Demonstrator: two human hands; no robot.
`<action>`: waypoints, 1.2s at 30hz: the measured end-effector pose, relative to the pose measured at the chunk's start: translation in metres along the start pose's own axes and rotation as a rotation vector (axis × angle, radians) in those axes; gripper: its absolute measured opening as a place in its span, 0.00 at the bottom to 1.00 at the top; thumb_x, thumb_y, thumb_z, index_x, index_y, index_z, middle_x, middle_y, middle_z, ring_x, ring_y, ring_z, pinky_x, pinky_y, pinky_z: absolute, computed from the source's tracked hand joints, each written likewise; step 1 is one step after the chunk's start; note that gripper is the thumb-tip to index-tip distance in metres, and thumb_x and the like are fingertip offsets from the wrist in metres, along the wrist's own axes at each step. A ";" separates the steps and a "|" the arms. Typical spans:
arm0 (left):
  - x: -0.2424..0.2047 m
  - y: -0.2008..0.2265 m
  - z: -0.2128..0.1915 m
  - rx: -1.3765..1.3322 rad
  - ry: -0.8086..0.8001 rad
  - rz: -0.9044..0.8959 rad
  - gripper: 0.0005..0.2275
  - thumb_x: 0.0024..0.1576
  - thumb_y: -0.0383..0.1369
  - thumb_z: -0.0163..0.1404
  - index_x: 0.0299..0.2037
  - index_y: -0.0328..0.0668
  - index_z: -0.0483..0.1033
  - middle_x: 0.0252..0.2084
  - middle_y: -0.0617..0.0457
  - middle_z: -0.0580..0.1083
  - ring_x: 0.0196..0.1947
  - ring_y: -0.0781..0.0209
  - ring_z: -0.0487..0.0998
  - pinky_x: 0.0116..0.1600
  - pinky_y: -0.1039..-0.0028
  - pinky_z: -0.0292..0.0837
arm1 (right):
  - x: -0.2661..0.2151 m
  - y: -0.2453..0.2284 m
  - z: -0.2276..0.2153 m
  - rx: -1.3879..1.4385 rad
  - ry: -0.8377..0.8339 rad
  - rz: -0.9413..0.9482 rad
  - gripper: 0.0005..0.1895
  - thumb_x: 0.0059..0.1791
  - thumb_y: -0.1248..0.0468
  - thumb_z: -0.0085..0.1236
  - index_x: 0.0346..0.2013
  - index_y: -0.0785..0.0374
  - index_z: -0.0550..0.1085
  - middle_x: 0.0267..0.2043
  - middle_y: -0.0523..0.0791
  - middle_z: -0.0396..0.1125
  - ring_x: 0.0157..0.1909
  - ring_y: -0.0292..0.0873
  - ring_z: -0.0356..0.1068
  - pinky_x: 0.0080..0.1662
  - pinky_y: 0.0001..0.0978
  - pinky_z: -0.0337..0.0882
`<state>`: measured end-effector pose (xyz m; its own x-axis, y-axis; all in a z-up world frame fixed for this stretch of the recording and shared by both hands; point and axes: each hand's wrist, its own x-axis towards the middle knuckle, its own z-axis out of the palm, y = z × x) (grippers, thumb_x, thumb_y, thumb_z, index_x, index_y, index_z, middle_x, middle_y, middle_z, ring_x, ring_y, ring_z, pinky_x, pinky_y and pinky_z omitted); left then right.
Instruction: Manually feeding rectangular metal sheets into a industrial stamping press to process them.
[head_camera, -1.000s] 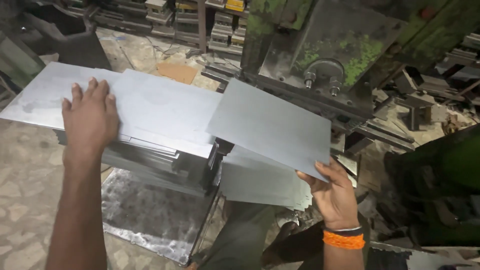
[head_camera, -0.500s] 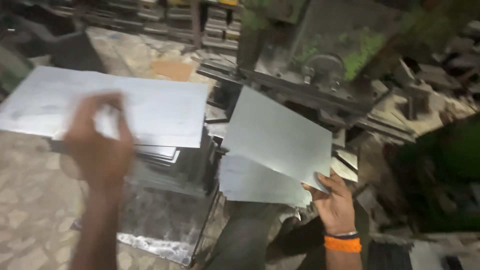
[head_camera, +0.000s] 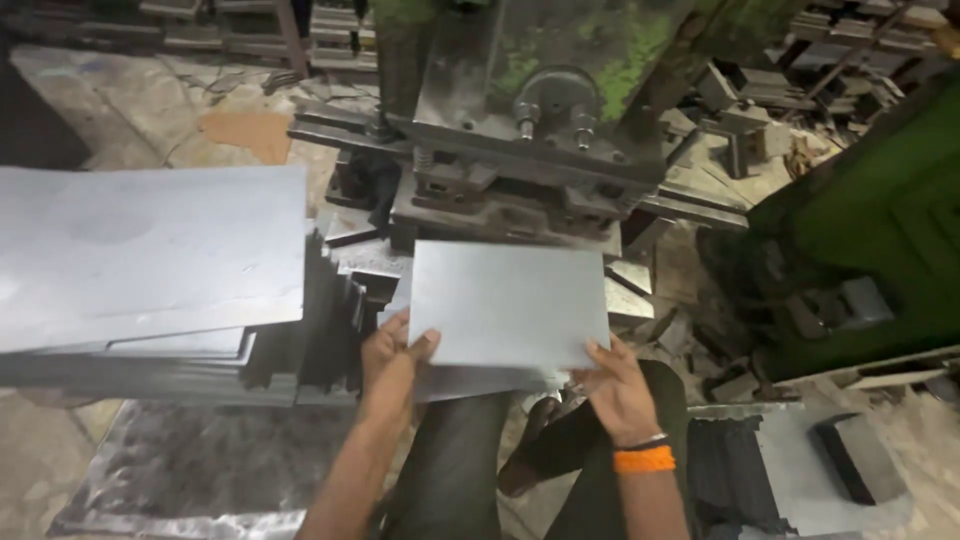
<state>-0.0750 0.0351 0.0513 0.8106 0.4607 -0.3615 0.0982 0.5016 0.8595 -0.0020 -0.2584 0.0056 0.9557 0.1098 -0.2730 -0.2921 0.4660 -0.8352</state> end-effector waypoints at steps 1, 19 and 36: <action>0.009 0.002 0.006 0.004 -0.011 -0.004 0.20 0.53 0.18 0.58 0.57 0.27 0.76 0.41 0.41 0.79 0.38 0.57 0.79 0.42 0.72 0.75 | 0.011 0.015 -0.006 0.003 0.010 -0.007 0.23 0.47 0.72 0.54 0.59 0.68 0.72 0.48 0.53 0.75 0.45 0.53 0.76 0.44 0.46 0.75; 0.074 0.035 0.047 0.057 -0.079 0.057 0.23 0.54 0.24 0.58 0.62 0.37 0.74 0.42 0.43 0.77 0.39 0.57 0.80 0.41 0.70 0.82 | 0.009 0.024 0.148 0.315 0.040 -0.213 0.08 0.54 0.74 0.51 0.32 0.62 0.74 0.36 0.47 0.74 0.45 0.50 0.77 0.58 0.48 0.75; 0.064 -0.055 0.067 0.067 -0.143 -0.078 0.07 0.60 0.26 0.48 0.43 0.32 0.78 0.35 0.36 0.80 0.30 0.53 0.83 0.33 0.74 0.81 | 0.235 0.024 0.186 -0.254 0.756 0.008 0.12 0.48 0.64 0.50 0.43 0.60 0.78 0.26 0.51 0.75 0.21 0.48 0.77 0.21 0.41 0.77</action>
<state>0.0106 -0.0123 0.0046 0.8725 0.3111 -0.3768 0.1981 0.4796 0.8548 0.2221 -0.0583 0.0095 0.6972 -0.5554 -0.4533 -0.3846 0.2438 -0.8903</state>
